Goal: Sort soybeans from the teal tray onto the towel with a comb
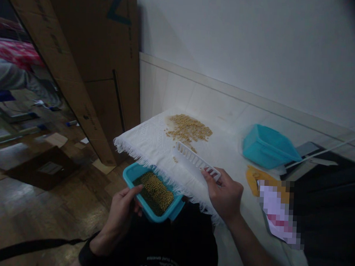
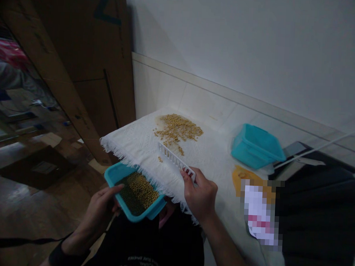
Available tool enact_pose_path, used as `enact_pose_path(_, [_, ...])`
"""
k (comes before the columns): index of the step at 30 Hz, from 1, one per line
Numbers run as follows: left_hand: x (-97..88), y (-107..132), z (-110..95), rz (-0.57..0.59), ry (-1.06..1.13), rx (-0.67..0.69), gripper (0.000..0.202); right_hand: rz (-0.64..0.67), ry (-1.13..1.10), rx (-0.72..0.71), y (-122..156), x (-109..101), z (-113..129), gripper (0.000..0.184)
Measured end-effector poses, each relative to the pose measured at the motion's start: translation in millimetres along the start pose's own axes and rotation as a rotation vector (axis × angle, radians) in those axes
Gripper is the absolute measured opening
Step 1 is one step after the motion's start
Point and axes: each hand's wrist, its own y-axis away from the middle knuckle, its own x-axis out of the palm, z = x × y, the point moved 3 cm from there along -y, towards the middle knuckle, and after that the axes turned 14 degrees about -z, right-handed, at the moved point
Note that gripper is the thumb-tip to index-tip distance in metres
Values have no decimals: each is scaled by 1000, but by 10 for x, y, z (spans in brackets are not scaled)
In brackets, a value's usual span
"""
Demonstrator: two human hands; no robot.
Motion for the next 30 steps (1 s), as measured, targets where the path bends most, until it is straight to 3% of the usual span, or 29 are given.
enact_pose_path(9, [-26,-10,-44,-8,-13,11,42,21,-40,-46,58,-4,97,23])
enact_pose_path(16, [-12,-7,-58,-8,-13,24,42,133,-141,54,105,-121,199,19])
enact_pose_path(23, [-26,-19,-32,-22,8,16,41,-120,44,90,-24,-157,-99,28])
enact_pose_path(30, [-23,-18,-34,-9,1,18,42,-114,56,41,0,-120,-164,26])
